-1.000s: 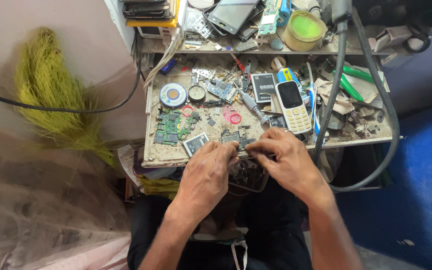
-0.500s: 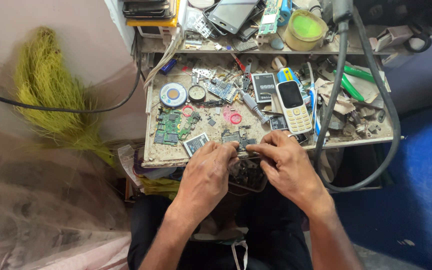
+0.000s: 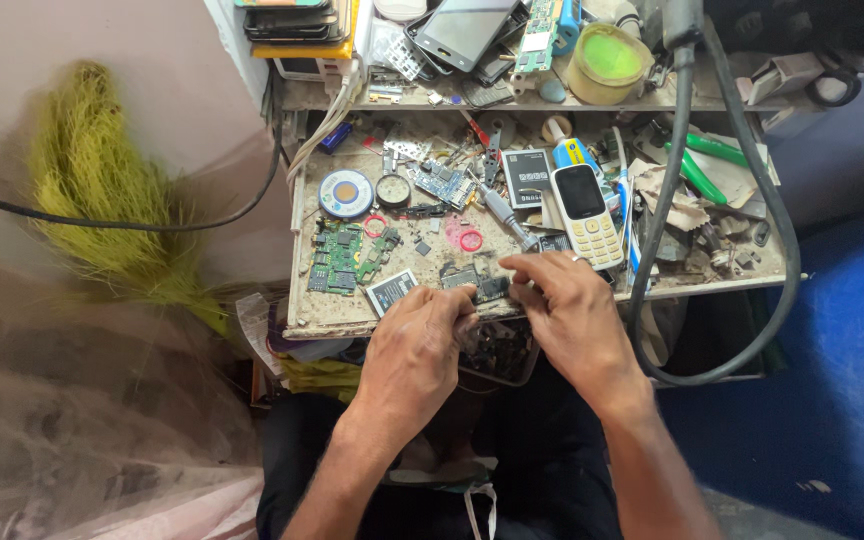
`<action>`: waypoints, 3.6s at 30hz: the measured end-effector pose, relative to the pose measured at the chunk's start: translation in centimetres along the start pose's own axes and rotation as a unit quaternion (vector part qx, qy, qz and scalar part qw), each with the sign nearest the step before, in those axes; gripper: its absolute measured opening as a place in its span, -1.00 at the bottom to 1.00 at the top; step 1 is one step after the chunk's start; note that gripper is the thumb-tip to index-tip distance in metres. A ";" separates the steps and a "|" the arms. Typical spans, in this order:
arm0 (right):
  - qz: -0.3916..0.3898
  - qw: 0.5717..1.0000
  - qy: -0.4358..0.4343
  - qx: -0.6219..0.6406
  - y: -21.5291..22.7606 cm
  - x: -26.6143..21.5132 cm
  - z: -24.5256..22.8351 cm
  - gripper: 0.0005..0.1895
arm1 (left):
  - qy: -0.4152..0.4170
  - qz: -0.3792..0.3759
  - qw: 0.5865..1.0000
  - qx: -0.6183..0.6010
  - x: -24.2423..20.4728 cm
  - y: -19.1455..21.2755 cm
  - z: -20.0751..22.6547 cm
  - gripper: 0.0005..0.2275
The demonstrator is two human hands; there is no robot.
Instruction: The person solders a small electronic circuit board using a soldering iron by hand.
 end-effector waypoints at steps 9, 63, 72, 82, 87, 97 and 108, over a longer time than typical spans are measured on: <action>0.085 0.993 0.015 -0.080 -2.1 0.5 0.6 -0.67 | 0.038 0.042 0.993 0.106 0.5 0.6 -0.7 -0.90; 0.235 0.946 0.010 0.224 -3.2 -11.1 4.7 -0.74 | -0.038 0.071 0.992 0.101 2.3 -2.0 -1.0 -0.85; 0.165 0.926 -0.053 0.335 -3.9 -10.6 3.7 -0.80 | -0.094 0.045 0.994 -0.039 0.5 -2.0 0.3 -0.83; 0.034 0.810 -0.285 0.512 -7.6 -13.0 5.6 -0.84 | -0.027 0.056 0.994 -0.085 -3.8 -2.7 -0.1 -0.80; 0.013 0.785 -0.320 0.531 -8.3 -13.5 5.3 -0.79 | -0.015 0.064 0.991 -0.114 -4.5 -2.8 -0.6 -0.80; -0.067 0.804 -0.319 0.497 -8.4 -13.1 4.4 -0.73 | -0.002 0.081 0.992 -0.097 -5.3 -1.9 -0.9 -0.80; -0.054 0.914 -0.217 0.339 -5.6 -10.1 1.8 -0.74 | -0.004 0.097 0.990 -0.101 -5.2 -0.6 -0.2 -0.83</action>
Point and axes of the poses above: each hand's wrist, its own x-axis towards the middle knuckle, its own y-axis out of the back of the hand, z = x × y, the point moved 4 cm from there along x, towards the middle knuckle, and after that the axes turned 6 degrees about z, right-handed, at the moved point
